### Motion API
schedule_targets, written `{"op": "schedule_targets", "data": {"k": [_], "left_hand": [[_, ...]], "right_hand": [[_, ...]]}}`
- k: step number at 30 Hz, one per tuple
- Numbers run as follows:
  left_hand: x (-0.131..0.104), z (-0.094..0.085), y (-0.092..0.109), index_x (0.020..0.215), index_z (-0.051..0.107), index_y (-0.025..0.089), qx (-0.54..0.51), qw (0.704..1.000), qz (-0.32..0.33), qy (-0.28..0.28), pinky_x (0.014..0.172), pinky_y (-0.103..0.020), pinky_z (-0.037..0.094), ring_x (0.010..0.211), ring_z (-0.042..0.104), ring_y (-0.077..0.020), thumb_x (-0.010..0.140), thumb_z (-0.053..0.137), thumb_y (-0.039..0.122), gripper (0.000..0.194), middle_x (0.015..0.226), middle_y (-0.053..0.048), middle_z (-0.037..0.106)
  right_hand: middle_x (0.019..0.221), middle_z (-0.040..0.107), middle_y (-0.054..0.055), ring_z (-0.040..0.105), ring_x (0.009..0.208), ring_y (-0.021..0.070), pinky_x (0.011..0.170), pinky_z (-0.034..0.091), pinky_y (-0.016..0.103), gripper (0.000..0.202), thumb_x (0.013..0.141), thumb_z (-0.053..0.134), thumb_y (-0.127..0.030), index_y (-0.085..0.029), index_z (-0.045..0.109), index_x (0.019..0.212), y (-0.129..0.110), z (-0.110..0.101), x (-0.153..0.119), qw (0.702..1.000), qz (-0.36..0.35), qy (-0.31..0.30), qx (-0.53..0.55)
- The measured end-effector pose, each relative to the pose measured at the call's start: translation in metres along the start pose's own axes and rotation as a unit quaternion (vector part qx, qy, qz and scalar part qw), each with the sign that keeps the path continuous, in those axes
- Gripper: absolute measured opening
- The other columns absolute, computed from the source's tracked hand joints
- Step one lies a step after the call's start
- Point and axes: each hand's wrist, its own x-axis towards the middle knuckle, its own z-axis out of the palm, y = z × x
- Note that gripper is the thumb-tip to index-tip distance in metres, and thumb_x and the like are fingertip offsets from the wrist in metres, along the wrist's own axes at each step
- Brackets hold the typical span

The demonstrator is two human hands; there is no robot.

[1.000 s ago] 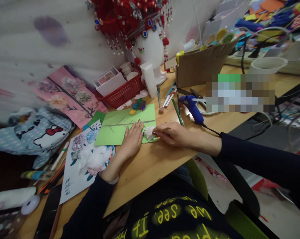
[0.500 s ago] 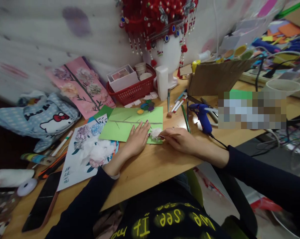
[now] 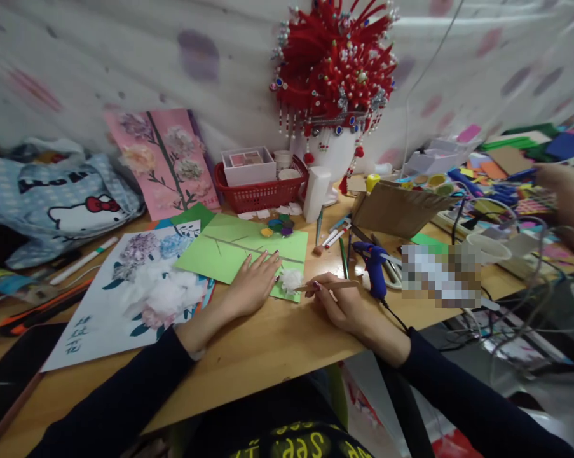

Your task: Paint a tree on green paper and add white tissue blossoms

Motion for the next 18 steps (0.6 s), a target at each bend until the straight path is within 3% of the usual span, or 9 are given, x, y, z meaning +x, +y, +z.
{"op": "schedule_targets", "data": {"k": [5,13,15,18], "left_hand": [[0.000,-0.002,0.002,0.142,0.038,0.019,-0.006,1.000,-0.005,0.001,0.113,-0.053,0.020,0.141,0.024,-0.0279,0.097,0.030,0.025,0.046,0.152,-0.008,0.031],[0.002,-0.012,0.006,0.137,0.043,0.017,-0.032,0.999,0.041,-0.006,0.112,-0.054,0.020,0.139,0.028,-0.0269,0.093,0.034,0.016,0.045,0.151,-0.009,0.034],[0.002,-0.019,0.006,0.131,0.049,0.016,-0.046,0.998,0.046,-0.006,0.112,-0.054,0.020,0.138,0.032,-0.0252,0.091,0.036,0.013,0.042,0.148,-0.009,0.040],[-0.008,-0.040,-0.004,0.124,0.054,0.017,-0.062,0.997,0.028,0.045,0.113,-0.051,0.019,0.134,0.038,-0.0224,0.089,0.040,0.011,0.038,0.139,-0.008,0.051]], "right_hand": [[0.079,0.066,0.005,0.063,0.064,0.0159,0.061,0.053,0.030,0.024,0.097,0.036,-0.028,-0.020,0.058,0.099,0.013,0.003,-0.011,0.998,0.007,0.030,0.060],[0.077,0.070,0.007,0.068,0.064,0.0200,0.053,0.058,0.029,0.022,0.093,0.045,-0.035,-0.023,0.064,0.092,0.032,0.001,-0.018,0.995,0.068,0.034,0.060],[0.072,0.070,0.005,0.067,0.056,0.0194,0.047,0.057,0.028,0.021,0.091,0.048,-0.037,-0.025,0.064,0.089,0.039,0.000,-0.018,0.996,0.066,0.032,0.048],[0.073,0.072,0.007,0.068,0.057,0.0222,0.049,0.060,0.033,0.024,0.090,0.048,-0.041,-0.023,0.065,0.088,0.051,-0.003,-0.019,0.996,0.063,0.052,0.031]]}}
